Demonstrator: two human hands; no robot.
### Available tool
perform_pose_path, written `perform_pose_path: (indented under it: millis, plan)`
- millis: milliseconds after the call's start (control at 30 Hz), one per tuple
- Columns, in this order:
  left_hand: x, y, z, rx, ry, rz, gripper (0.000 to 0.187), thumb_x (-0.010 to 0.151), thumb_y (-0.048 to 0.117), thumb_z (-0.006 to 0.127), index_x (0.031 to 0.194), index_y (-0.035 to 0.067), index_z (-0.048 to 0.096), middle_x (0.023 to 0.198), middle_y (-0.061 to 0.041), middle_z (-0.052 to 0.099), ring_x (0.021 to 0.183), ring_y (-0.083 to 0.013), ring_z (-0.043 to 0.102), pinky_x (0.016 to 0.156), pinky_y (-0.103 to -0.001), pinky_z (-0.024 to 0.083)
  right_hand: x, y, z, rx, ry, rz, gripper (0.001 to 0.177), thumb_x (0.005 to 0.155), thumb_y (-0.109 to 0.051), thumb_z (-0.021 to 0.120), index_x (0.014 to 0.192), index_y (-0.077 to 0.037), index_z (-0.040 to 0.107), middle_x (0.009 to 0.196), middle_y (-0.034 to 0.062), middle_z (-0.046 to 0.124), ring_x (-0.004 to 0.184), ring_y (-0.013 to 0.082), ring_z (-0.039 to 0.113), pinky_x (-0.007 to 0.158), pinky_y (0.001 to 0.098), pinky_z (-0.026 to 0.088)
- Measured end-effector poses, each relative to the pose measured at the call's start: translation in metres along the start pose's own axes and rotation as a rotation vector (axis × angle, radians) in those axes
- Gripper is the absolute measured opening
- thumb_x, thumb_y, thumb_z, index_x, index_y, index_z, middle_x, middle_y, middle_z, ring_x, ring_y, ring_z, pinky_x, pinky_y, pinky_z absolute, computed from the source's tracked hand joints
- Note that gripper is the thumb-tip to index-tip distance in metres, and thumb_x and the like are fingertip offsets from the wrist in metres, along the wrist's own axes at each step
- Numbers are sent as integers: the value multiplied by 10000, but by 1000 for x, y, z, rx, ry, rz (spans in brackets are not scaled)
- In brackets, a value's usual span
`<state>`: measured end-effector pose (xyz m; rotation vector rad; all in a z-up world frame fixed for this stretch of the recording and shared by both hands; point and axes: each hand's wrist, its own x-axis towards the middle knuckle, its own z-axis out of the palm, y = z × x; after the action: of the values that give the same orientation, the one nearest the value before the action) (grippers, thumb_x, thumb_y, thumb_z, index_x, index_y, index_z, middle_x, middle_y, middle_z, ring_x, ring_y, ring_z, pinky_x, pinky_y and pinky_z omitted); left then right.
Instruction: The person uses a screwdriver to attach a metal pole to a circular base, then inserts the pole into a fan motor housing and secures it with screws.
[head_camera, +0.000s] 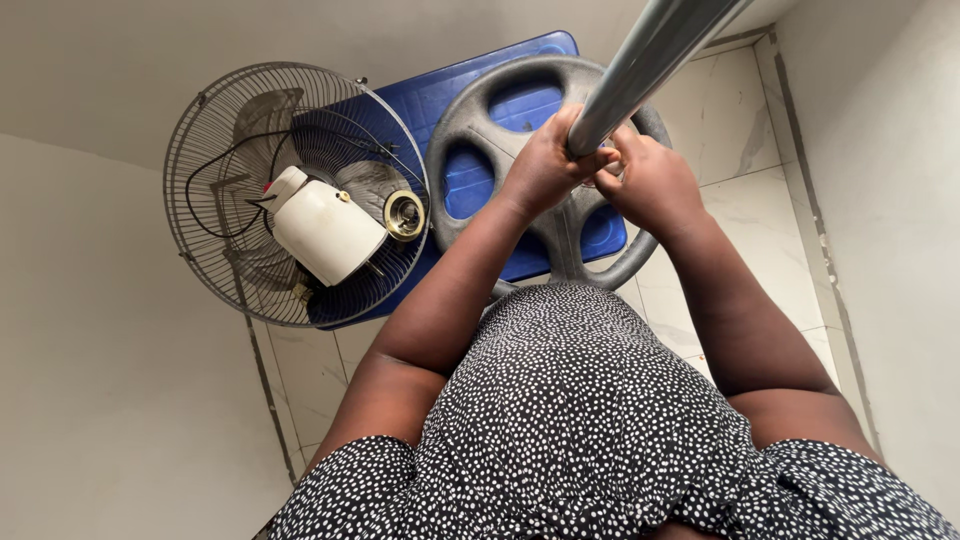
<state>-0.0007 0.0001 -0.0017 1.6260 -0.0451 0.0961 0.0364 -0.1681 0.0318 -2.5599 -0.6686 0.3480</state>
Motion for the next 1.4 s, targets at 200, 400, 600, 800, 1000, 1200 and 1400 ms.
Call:
perform_pose_path:
  millis: [200,400,600,800,1000,1200,1400]
  plan:
    - [0,-10,-1,100,21,52,394,868,335,847,1105,82,660,961,-25,668,877,-136,671,796,-308,580,-3,-9,-10,-17,-66,30,466,949,-444,717,1291,-139,638,1102,203,685,1004,421,657,821,533,517]
    - [1,-11,0,188,32,40,364,834,295,833,1047,71,640,933,-30,638,839,-134,647,771,-306,575,-7,-15,-11,54,-115,-85,249,909,-333,667,1118,-217,735,1097,142,717,1019,345,687,852,480,545]
    - [1,-5,1,-67,-26,15,430,851,386,838,1073,76,638,952,-11,654,847,-92,665,752,-291,623,3,-7,-5,-157,-116,126,289,1027,-239,627,1314,-231,662,1026,176,730,969,379,688,865,501,540]
    - [1,-6,0,48,17,-4,420,830,280,862,1117,72,636,912,-33,642,784,-119,647,707,-292,595,-2,6,-1,9,13,-327,215,910,-188,635,1110,-157,707,1056,163,717,940,355,706,793,482,565]
    - [2,-6,1,164,35,79,415,877,315,849,1147,66,653,953,-26,658,858,-140,650,797,-311,571,11,-2,3,-281,-127,174,538,1001,-579,715,997,-41,705,967,204,725,925,388,707,815,504,563]
    - [0,-1,-1,56,13,25,425,868,333,842,1145,71,653,947,-18,677,856,-124,668,781,-293,586,0,11,12,22,179,-196,536,862,-249,798,1310,-11,624,1196,214,646,1010,423,657,789,519,532]
    - [-1,-2,0,34,15,-32,415,853,332,844,1092,64,635,907,-15,636,817,-119,630,730,-306,575,-13,8,4,99,164,-407,279,853,-137,744,1126,-167,697,1279,151,646,1080,358,678,874,456,561]
